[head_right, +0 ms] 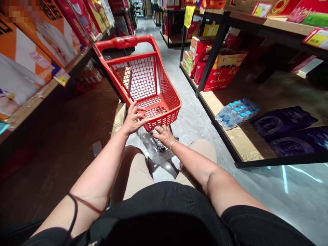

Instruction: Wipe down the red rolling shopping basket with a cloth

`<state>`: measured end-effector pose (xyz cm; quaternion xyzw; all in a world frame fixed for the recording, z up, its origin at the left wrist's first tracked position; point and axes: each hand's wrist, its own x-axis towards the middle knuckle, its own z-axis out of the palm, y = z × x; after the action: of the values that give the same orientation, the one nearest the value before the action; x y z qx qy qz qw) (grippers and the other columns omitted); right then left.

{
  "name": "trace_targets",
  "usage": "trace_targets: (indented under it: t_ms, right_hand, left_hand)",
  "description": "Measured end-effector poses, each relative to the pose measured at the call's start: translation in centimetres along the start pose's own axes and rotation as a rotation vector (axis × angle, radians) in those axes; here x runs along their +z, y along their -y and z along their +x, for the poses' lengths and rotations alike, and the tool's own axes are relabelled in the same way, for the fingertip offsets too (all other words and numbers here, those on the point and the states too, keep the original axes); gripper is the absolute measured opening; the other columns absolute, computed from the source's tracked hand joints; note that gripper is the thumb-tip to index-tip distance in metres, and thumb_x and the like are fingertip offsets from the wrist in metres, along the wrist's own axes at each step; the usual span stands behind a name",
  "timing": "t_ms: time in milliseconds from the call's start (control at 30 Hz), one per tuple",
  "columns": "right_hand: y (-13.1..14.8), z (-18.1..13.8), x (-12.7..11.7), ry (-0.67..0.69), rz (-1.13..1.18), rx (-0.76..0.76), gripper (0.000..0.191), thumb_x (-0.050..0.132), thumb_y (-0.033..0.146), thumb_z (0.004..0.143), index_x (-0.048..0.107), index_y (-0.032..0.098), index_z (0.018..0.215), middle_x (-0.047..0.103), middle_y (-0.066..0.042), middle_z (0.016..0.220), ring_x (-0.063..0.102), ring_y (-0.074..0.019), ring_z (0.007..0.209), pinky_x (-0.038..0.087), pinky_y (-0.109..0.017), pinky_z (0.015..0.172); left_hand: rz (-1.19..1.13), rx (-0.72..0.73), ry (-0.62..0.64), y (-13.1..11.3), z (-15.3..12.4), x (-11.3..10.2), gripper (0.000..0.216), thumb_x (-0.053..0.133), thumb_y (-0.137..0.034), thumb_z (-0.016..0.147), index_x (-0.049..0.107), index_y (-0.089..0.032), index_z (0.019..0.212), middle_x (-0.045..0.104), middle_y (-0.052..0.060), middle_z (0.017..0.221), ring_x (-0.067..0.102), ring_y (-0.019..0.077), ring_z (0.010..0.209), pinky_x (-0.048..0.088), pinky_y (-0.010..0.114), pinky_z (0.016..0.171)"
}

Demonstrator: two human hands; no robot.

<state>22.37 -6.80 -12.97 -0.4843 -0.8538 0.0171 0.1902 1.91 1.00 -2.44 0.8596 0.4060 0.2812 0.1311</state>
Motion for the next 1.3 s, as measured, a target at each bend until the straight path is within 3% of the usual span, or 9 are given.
trace_targets:
  t_ms: [133, 267, 400, 567, 700, 833, 933, 1100, 1300]
  right_hand:
    - [-0.1, 0.3, -3.3, -0.103, 0.010, -0.065, 0.026, 0.054, 0.029, 0.100, 0.075, 0.035, 0.114, 0.058, -0.002, 0.139, 0.049, -0.0235, 0.119, 0.042, -0.041, 0.102]
    - [-1.6, 0.7, -6.1, -0.326, -0.015, 0.089, 0.026, 0.055, 0.030, 0.099, 0.076, 0.032, 0.114, 0.056, -0.006, 0.140, 0.041, -0.0265, 0.135, 0.037, -0.046, 0.113]
    - [-1.7, 0.3, -2.6, -0.176, -0.018, 0.091, 0.028, 0.054, 0.027, 0.099, 0.075, 0.030, 0.116, 0.058, -0.008, 0.136, 0.048, -0.0261, 0.125, 0.043, -0.044, 0.107]
    - [0.3, -0.3, 1.1, 0.005, -0.006, 0.087, 0.033, 0.053, 0.016, 0.094, 0.076, 0.029, 0.114, 0.061, -0.010, 0.130, 0.055, -0.0249, 0.109, 0.051, -0.040, 0.093]
    - [0.3, 0.9, -3.6, -0.219, 0.002, 0.001, 0.027, 0.058, 0.026, 0.093, 0.075, 0.030, 0.113, 0.057, -0.008, 0.137, 0.049, -0.0280, 0.127, 0.043, -0.044, 0.107]
    - [-1.0, 2.9, -9.0, -0.379, -0.113, 0.198, 0.031, 0.058, 0.031, 0.093, 0.072, 0.030, 0.121, 0.049, -0.010, 0.146, 0.040, -0.0315, 0.138, 0.036, -0.050, 0.112]
    - [-0.1, 4.5, -9.7, -0.332, -0.159, 0.294, 0.039, 0.056, 0.025, 0.093, 0.067, 0.026, 0.130, 0.048, -0.015, 0.147, 0.042, -0.0321, 0.135, 0.035, -0.050, 0.112]
    - [4.5, 7.0, -8.1, -0.112, -0.103, 0.120, 0.052, 0.053, 0.026, 0.097, 0.051, 0.027, 0.149, 0.046, -0.014, 0.150, 0.047, -0.0297, 0.125, 0.037, -0.042, 0.106]
    - [0.1, 6.5, -10.4, -0.069, -0.170, 0.063, 0.032, 0.054, 0.035, 0.099, 0.068, 0.034, 0.128, 0.054, -0.007, 0.143, 0.050, -0.0261, 0.110, 0.039, -0.040, 0.094]
  left_hand:
    - [0.030, -0.021, -0.028, -0.2, -0.6, -0.7, 0.024, 0.068, -0.040, 0.085, 0.067, -0.021, 0.071, 0.067, 0.007, 0.127, 0.024, 0.0336, 0.154, 0.021, 0.060, 0.124]
    - [0.114, -0.024, -0.064, -1.6, -1.3, -0.8, 0.013, 0.060, -0.029, 0.090, 0.068, -0.023, 0.083, 0.073, 0.005, 0.118, 0.054, 0.0300, 0.134, 0.011, 0.065, 0.124]
    - [0.189, -0.001, -0.025, -3.3, -1.7, 0.6, 0.027, 0.052, -0.020, 0.089, 0.070, -0.024, 0.109, 0.075, 0.006, 0.109, 0.068, 0.0260, 0.106, 0.016, 0.060, 0.124]
    - [0.221, 0.034, -0.011, -3.2, -2.3, 1.6, 0.050, 0.055, -0.019, 0.082, 0.061, -0.019, 0.132, 0.071, 0.012, 0.122, 0.062, 0.0294, 0.116, 0.033, 0.052, 0.116]
    - [0.201, 0.038, -0.002, -2.2, -2.6, 1.0, 0.049, 0.055, -0.020, 0.078, 0.064, -0.023, 0.127, 0.071, 0.009, 0.118, 0.061, 0.0289, 0.115, 0.032, 0.052, 0.116]
    - [0.201, 0.034, -0.005, -1.7, -2.5, 0.6, 0.052, 0.055, -0.024, 0.078, 0.062, -0.021, 0.130, 0.070, 0.010, 0.116, 0.061, 0.0302, 0.114, 0.030, 0.053, 0.117]
    - [0.182, 0.020, -0.018, -1.5, -2.5, 1.0, 0.082, 0.057, -0.022, 0.072, 0.041, -0.015, 0.152, 0.069, 0.012, 0.115, 0.060, 0.0309, 0.115, 0.030, 0.053, 0.118]
    - [0.123, 0.021, -0.122, -1.0, -2.6, 1.8, 0.115, 0.054, -0.012, 0.067, -0.011, -0.010, 0.162, 0.068, 0.012, 0.120, 0.061, 0.0283, 0.117, 0.031, 0.052, 0.118]
    - [0.126, 0.003, -0.114, -0.2, -2.9, 0.8, 0.111, 0.052, -0.010, 0.069, -0.005, -0.013, 0.164, 0.071, 0.007, 0.109, 0.063, 0.0259, 0.110, 0.032, 0.049, 0.119]
